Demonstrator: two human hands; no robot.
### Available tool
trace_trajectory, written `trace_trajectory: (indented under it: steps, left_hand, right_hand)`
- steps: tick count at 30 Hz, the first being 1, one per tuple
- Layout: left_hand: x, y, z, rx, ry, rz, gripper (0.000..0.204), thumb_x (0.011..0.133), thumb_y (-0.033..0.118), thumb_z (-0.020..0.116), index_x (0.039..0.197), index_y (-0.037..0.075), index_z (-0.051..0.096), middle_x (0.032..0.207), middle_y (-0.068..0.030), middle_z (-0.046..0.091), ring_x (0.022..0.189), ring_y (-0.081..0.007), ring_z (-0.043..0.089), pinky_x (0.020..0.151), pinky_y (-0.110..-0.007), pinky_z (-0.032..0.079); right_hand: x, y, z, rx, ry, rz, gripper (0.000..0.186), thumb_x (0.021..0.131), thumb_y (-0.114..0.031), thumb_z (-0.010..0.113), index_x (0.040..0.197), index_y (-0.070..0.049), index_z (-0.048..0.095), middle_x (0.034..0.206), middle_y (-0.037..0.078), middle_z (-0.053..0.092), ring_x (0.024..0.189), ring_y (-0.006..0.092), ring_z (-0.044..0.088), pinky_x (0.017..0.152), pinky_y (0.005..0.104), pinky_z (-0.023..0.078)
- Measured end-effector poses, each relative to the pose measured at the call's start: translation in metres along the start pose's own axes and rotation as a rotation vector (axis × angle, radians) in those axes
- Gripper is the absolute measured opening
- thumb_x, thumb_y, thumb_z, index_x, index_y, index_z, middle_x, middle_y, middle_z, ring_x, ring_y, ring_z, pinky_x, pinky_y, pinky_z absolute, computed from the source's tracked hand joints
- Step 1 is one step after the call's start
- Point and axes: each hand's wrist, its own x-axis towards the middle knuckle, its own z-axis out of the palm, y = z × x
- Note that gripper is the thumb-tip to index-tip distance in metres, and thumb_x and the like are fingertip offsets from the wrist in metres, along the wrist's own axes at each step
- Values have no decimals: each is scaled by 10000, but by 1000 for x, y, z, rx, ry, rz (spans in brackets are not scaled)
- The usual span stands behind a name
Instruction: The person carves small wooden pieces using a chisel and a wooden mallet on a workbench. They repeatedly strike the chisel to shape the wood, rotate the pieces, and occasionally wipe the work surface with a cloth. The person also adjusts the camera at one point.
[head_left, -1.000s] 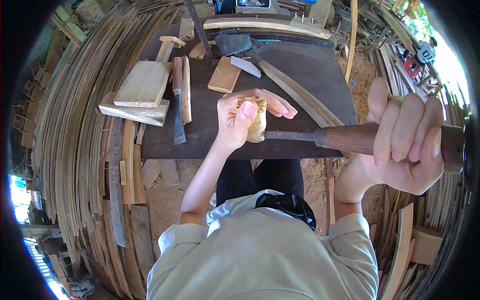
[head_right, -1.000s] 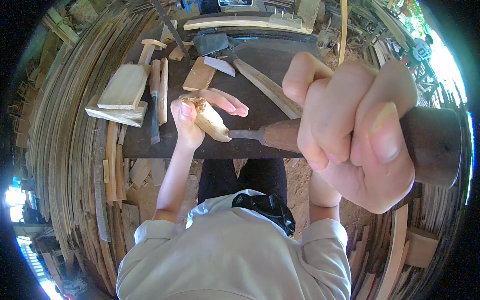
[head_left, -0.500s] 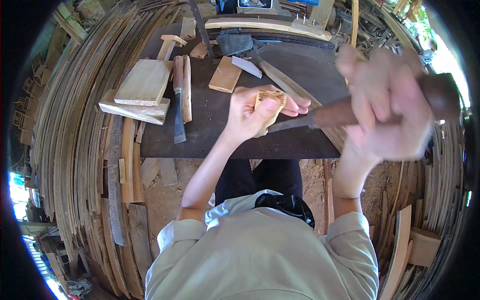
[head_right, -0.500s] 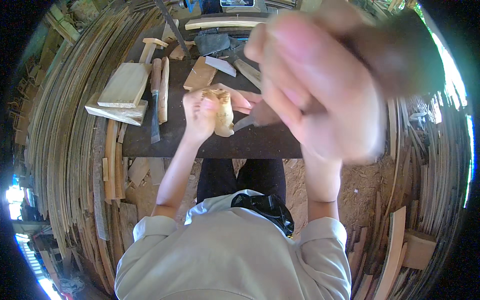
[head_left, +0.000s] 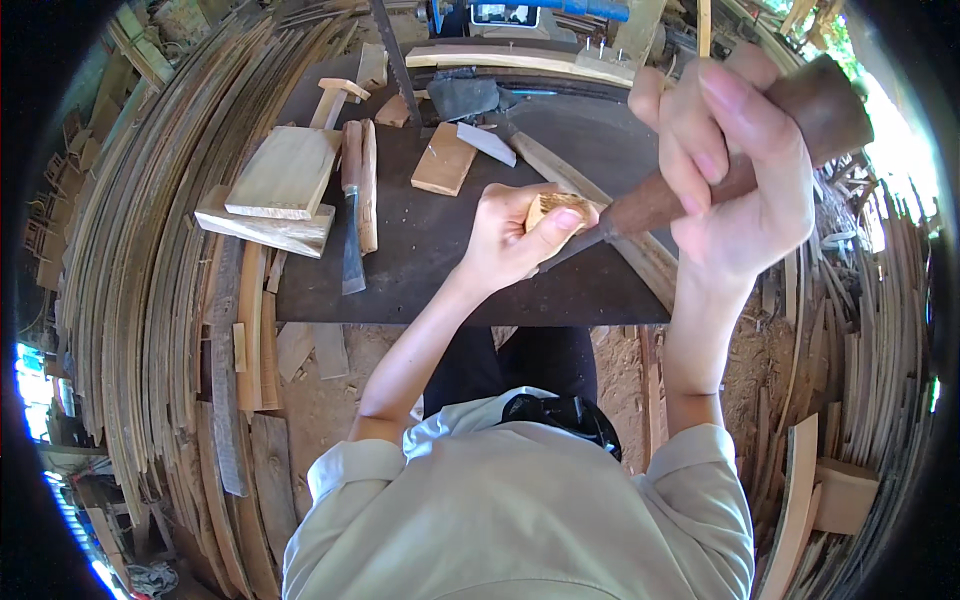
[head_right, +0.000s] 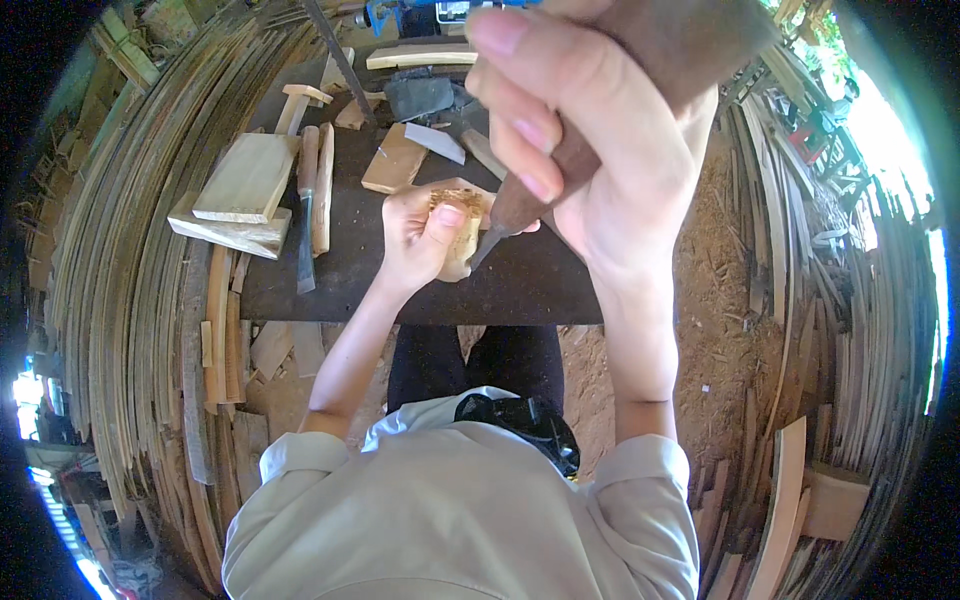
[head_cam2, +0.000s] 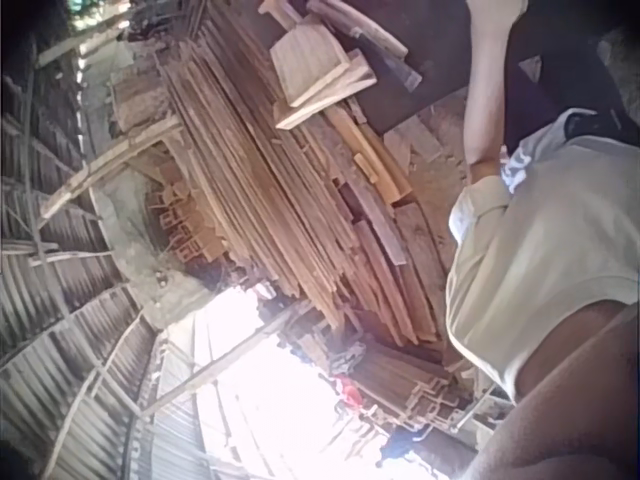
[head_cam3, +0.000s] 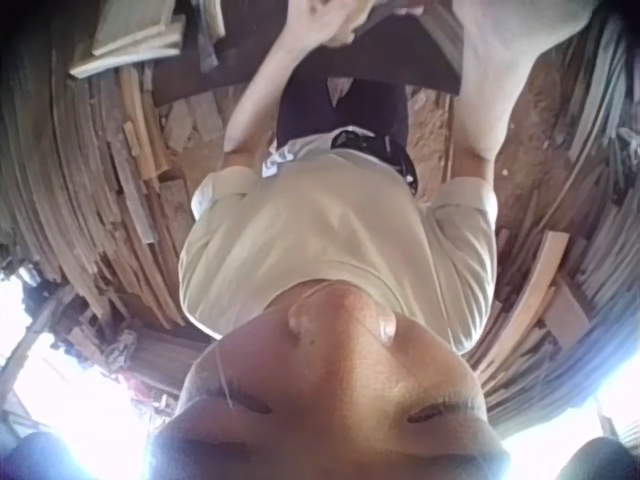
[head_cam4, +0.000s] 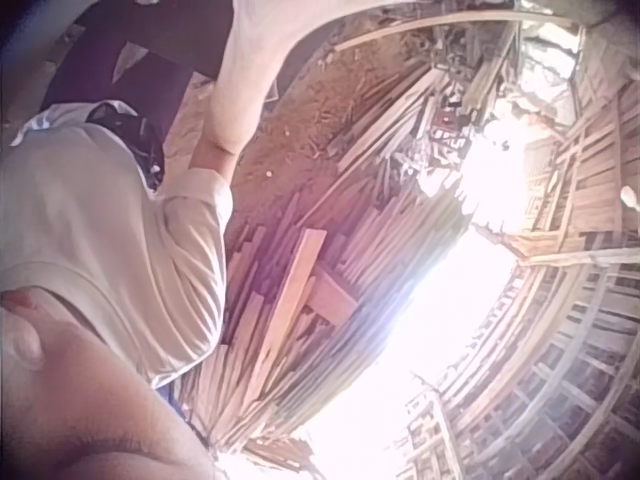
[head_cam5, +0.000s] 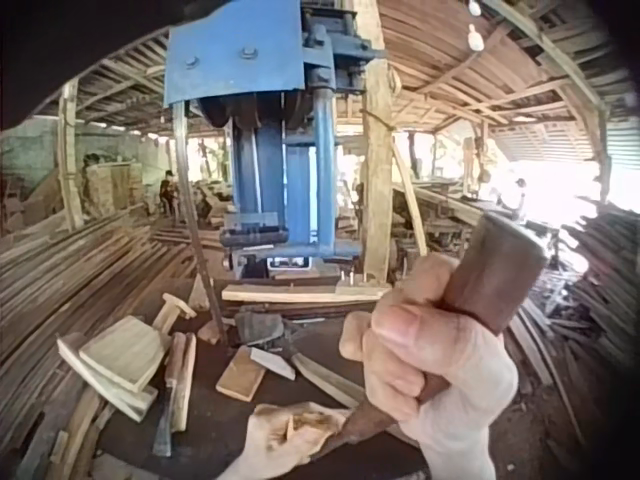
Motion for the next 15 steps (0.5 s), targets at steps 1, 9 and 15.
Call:
trace_trajectory:
  steps: [1,9,15]
  left_hand:
    - [1,2,2,-52,24,4,348,898,289,580,849,-44,666,739,-102,674,660,-129,637,601,-254,503]
    - [5,8,1,-26,74,39,322,907,268,575,813,-33,645,649,-53,615,583,-90,567,519,-240,445]
    - [6,-2,3,2,71,62,289,893,242,595,780,-21,632,530,8,517,471,-45,439,424,-229,338]
  right_hand:
    - [-1,2,2,-81,4,-100,126,872,-82,412,752,-69,446,609,-26,362,428,56,328,697,327,344]
    - [2,14,13,-181,123,-150,183,876,-122,423,806,4,536,561,-13,390,384,68,330,671,288,448]
    - [4,13,15,-92,215,17,167,857,-125,464,757,-5,524,483,-3,372,336,74,288,687,254,433]
